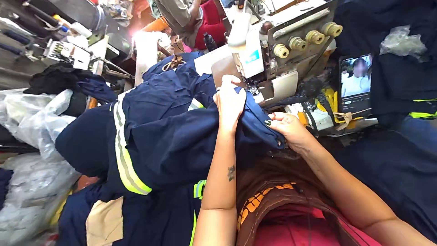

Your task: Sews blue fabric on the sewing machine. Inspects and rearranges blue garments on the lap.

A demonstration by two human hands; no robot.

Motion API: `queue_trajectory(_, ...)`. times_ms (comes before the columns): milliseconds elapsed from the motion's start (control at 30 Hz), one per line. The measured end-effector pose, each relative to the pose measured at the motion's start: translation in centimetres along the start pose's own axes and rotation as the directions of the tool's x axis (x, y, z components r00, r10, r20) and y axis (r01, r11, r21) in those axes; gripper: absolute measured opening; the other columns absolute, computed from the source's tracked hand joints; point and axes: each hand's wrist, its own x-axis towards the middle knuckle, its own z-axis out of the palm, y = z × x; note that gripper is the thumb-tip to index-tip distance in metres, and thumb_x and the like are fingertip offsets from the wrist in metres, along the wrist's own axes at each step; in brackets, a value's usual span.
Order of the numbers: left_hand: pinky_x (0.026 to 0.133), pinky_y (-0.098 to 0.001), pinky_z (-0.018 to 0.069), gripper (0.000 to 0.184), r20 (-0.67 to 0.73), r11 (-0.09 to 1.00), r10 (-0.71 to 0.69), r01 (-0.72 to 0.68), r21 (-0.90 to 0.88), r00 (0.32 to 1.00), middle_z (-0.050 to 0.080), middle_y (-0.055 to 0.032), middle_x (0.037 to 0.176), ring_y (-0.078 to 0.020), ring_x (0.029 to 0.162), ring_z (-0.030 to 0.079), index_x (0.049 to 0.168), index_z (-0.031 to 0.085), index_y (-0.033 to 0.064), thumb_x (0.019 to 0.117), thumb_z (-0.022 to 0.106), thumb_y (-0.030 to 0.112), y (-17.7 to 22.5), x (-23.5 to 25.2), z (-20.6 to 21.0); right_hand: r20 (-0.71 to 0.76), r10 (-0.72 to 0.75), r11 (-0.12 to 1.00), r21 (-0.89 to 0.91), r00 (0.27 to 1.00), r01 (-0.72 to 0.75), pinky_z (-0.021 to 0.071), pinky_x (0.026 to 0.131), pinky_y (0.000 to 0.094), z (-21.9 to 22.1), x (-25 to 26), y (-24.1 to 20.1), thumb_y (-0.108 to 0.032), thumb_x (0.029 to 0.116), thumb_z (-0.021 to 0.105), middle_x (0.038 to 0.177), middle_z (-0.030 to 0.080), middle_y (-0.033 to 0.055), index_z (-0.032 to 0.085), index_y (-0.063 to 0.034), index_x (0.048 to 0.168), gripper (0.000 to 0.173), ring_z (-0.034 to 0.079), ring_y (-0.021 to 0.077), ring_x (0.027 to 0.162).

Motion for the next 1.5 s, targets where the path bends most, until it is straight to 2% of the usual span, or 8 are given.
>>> queue_trajectory(567, 0.095, -0.0511, 0.0471, 0.038, -0.022, 0.986, -0.164, 0.163, -0.026, 0.986, 0.069, -0.0137, 0.109, -0.0268, 0.106, 0.065, 0.119, 0.063, 0.0027, 0.0860, 0.076, 0.017, 0.8, 5.1, 1.1, -0.033, -0.268, 0.950, -0.174, 0.963, 0.258, 0.0504, 0.056, 0.0202, 0.0, 2.9, 0.2, -0.005, 0.0960, 0.068, 0.068, 0.064, -0.0019, 0.069, -0.0048, 0.100, 0.004, 0.058, 0.0025, 0.058)
queue_trajectory(667, 0.101, -0.0414, 0.0506, 0.036, -0.184, 0.990, 0.028, -0.052, -0.127, 0.983, 0.069, -0.0143, 0.116, -0.0239, 0.112, 0.065, 0.119, 0.064, 0.0005, 0.0887, 0.075, 0.016, -0.9, 3.5, 0.2, -0.027, -0.251, 0.959, -0.144, 0.968, 0.245, 0.0539, 0.054, 0.0219, 0.2, 3.1, 0.1, -0.005, 0.0968, 0.067, 0.067, 0.066, 0.0001, 0.069, -0.0031, 0.099, 0.003, 0.061, 0.0054, 0.056)
queue_trajectory(833, 0.111, -0.0439, 0.0470, 0.020, -0.499, 0.892, 0.438, -0.430, 0.139, 0.748, 0.065, -0.0155, 0.129, -0.0286, 0.130, 0.058, 0.115, 0.068, 0.0010, 0.1000, 0.055, 0.002, -4.0, -7.1, 0.4, -0.014, -0.124, 0.991, 0.050, 0.992, 0.125, 0.0533, 0.052, 0.0219, 0.4, 3.3, -0.4, -0.005, 0.0981, 0.066, 0.068, 0.066, 0.0028, 0.067, -0.0016, 0.096, 0.004, 0.060, 0.0067, 0.055)
queue_trajectory(1033, 0.122, -0.0563, 0.0286, 0.032, -0.274, 0.775, 0.628, -0.554, 0.303, 0.728, 0.063, -0.0119, 0.143, -0.0307, 0.143, 0.049, 0.130, 0.070, 0.0067, 0.1031, 0.053, 0.004, -4.2, -8.2, 3.8, 0.029, 0.144, 0.944, 0.297, 0.989, -0.146, 0.0541, 0.052, 0.0227, 1.2, 2.6, -0.9, -0.018, 0.1084, 0.049, 0.075, 0.065, 0.0043, 0.063, -0.0043, 0.107, 0.020, 0.060, 0.0082, 0.055)
queue_trajectory(1133, 0.120, -0.0518, 0.0353, 0.030, -0.236, 0.774, 0.634, -0.608, 0.179, 0.737, 0.068, -0.0125, 0.136, -0.0272, 0.135, 0.058, 0.128, 0.069, 0.0014, 0.1033, 0.052, 0.003, -2.8, -8.4, 1.5, -0.099, -0.062, 0.998, -0.005, 0.993, 0.062, 0.0534, 0.053, 0.0232, 1.0, 1.7, -0.7, -0.020, 0.1104, 0.044, 0.069, 0.060, 0.0013, 0.060, -0.0043, 0.111, 0.022, 0.057, 0.0074, 0.052)
queue_trajectory(1333, 0.089, -0.0370, 0.0596, 0.063, 0.327, 0.884, 0.424, -0.307, -0.352, 0.845, 0.075, -0.0070, 0.100, -0.0138, 0.087, 0.071, 0.152, 0.045, 0.0009, 0.0951, 0.070, 0.015, 0.2, -17.5, -7.4, 0.054, -0.707, 0.445, -0.741, 0.705, 0.504, 0.0602, 0.077, 0.0378, 2.3, 1.2, -0.3, 0.000, 0.0967, 0.059, 0.134, 0.062, 0.0158, 0.068, -0.0050, 0.125, 0.030, 0.069, 0.0203, 0.097)
queue_trajectory(1400, 0.095, -0.0391, 0.0562, 0.063, 0.355, 0.886, 0.420, -0.292, -0.360, 0.835, 0.077, -0.0014, 0.101, -0.0100, 0.088, 0.071, 0.151, 0.047, 0.0043, 0.0938, 0.071, 0.015, 0.4, -18.9, -8.1, 0.204, -0.784, 0.281, -0.725, 0.586, 0.629, 0.0601, 0.092, 0.0397, 3.2, 1.5, 1.0, 0.002, 0.0993, 0.055, 0.136, 0.065, 0.0148, 0.073, -0.0055, 0.121, 0.030, 0.068, 0.0238, 0.118)
queue_trajectory(1500, 0.079, -0.0323, 0.0572, 0.044, 0.273, 0.888, 0.447, -0.387, -0.248, 0.852, 0.073, 0.0021, 0.092, -0.0081, 0.079, 0.065, 0.136, 0.063, 0.0082, 0.0926, 0.070, 0.013, 0.1, -18.7, -8.9, 0.366, -0.798, 0.133, -0.668, 0.479, 0.732, 0.0609, 0.084, 0.0379, 3.2, 0.4, 2.7, 0.000, 0.0995, 0.057, 0.124, 0.073, 0.0118, 0.077, -0.0066, 0.113, 0.024, 0.072, 0.0225, 0.109)
